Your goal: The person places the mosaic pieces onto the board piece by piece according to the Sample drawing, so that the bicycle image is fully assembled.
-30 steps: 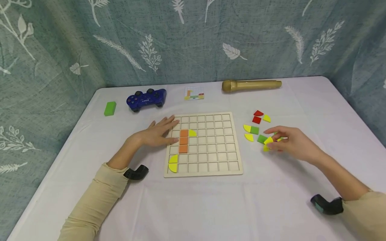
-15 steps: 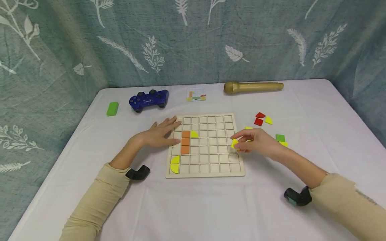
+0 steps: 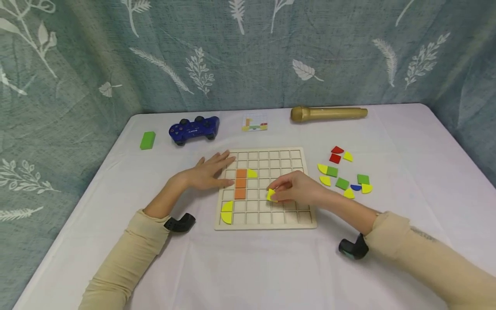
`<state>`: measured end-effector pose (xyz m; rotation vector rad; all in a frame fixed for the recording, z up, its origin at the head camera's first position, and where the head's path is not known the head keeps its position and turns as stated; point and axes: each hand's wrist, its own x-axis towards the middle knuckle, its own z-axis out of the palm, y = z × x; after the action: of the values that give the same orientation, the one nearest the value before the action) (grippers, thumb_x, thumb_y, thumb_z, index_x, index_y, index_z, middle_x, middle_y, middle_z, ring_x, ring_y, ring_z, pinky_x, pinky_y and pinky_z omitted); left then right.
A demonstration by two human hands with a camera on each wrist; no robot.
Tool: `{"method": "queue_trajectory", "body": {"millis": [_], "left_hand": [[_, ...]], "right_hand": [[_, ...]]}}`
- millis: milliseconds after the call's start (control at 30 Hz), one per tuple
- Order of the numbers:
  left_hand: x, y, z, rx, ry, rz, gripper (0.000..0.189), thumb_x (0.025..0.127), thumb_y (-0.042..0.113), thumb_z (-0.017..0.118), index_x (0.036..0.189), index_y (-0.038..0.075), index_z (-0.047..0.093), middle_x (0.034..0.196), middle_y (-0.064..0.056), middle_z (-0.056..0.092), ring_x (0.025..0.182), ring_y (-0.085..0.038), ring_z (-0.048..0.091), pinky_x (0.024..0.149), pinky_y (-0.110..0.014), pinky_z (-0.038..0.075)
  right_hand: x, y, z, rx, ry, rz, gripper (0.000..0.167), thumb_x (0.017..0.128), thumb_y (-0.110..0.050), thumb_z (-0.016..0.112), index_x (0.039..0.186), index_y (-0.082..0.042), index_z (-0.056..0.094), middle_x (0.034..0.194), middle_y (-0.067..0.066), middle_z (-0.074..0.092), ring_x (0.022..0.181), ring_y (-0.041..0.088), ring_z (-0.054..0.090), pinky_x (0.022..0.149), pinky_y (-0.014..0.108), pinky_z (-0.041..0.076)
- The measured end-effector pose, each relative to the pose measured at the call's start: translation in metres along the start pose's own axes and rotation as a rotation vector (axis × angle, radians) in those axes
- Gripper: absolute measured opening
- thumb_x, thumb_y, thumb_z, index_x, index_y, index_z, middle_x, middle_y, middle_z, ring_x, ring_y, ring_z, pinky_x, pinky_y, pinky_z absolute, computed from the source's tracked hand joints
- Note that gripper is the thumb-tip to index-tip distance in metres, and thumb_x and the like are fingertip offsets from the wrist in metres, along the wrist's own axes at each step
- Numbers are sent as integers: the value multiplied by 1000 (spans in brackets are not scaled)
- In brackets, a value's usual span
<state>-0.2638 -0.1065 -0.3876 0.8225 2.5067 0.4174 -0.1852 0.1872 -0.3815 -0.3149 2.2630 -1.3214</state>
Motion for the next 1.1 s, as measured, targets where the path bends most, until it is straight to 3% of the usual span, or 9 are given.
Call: {"method": "queue_trajectory", "body": {"millis": [200,467,800,1100], "left_hand": [[1,2,0,-2,-4,-7,81,94,54,49,155,18,9,159,-4,-5,143,-27,-7,109,-55,-10],[3,3,0,7,-3,-21,81,94,54,49,155,19,10,159,-3,-5,143,-26,-7,109,-54,-10],[4,0,0,19,2,-15,81,94,56,49,155,19,10,159,-3,-5,143,-27,-6,109,-55,-9],[3,-2,1,13,-2,-18,81,94,56,49,155,20,9,159,-3,-5,143,-27,-6,109,-56,-9]], "right_hand": [[8,-6,11,37,-44,7,32,86,-8,72,116,3,66,90,6,68,78,16,65,73,30,55],[19,-19,26,-10,-45,16,27,85,-10,73,110,0,69,81,4,68,69,16,64,66,28,53],[29,-27,42,-15,-86,-24,21,85,-4,71,105,3,69,79,5,69,70,16,66,66,29,55],[34,-36,53,-55,-75,-4,16,86,-4,70,101,1,71,76,4,69,67,15,66,66,28,55]]}}
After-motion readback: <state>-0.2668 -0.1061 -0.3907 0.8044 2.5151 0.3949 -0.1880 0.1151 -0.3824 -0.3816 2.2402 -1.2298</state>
